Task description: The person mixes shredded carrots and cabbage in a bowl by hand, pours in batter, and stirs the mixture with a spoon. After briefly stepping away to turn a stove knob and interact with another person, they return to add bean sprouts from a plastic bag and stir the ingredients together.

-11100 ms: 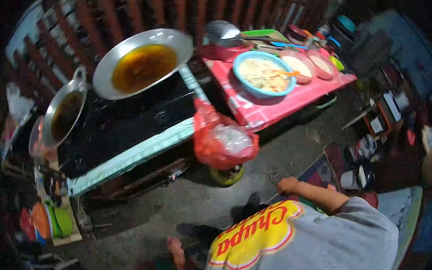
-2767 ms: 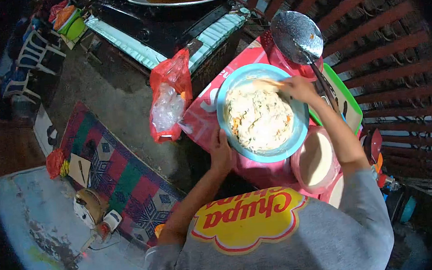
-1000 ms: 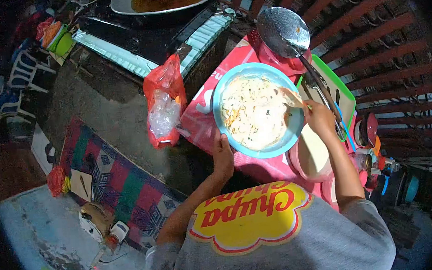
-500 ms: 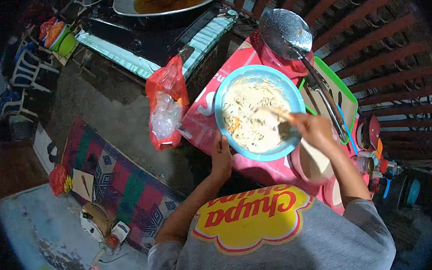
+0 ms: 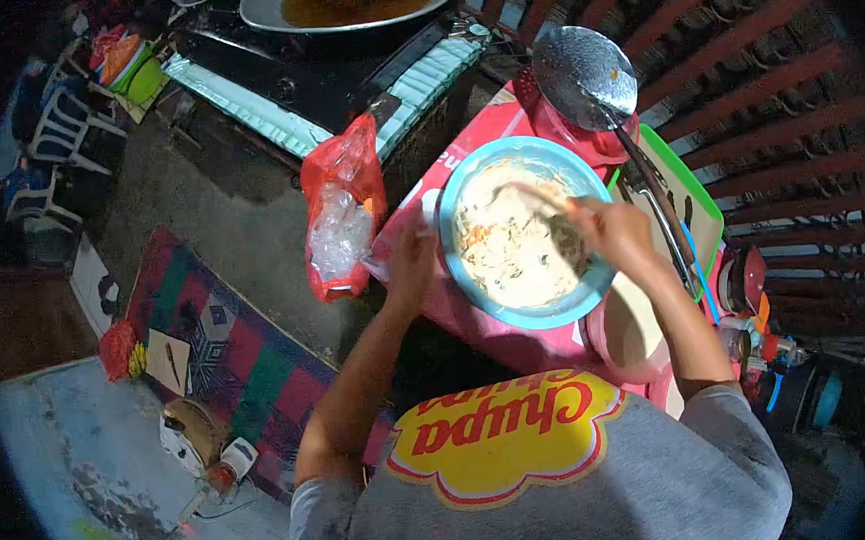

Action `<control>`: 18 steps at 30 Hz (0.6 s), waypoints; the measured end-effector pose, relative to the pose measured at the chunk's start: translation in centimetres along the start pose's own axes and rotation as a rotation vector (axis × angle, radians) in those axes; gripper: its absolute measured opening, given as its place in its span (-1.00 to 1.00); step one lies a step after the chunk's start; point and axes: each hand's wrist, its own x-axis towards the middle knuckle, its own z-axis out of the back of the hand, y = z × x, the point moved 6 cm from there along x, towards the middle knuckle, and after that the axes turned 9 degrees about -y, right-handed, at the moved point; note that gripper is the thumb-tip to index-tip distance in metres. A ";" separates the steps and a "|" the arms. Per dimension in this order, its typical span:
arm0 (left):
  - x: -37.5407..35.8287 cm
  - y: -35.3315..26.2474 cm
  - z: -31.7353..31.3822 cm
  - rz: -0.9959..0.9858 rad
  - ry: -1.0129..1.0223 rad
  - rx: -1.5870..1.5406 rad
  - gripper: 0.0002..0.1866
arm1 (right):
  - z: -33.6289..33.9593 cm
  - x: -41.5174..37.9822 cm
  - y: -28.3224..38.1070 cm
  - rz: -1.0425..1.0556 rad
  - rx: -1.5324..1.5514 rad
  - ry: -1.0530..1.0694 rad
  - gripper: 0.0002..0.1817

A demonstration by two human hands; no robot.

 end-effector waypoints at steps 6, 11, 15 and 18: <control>4.9 -6.9 -3.5 -0.838 -0.174 0.611 -0.66 | -5.9 3.6 0.0 0.221 -0.080 0.053 -0.76; 1.4 -8.9 -2.6 -1.055 -0.189 0.451 -0.86 | -0.4 0.6 0.3 0.253 -0.083 -0.093 -0.78; -2.9 -5.2 -0.1 -0.493 -0.372 0.311 -0.76 | -1.7 4.2 -4.9 -0.053 -0.014 -0.092 -0.76; -5.5 -0.2 -1.5 -0.054 -0.259 -0.029 -0.70 | -2.8 5.3 0.2 0.150 0.135 -0.020 -0.76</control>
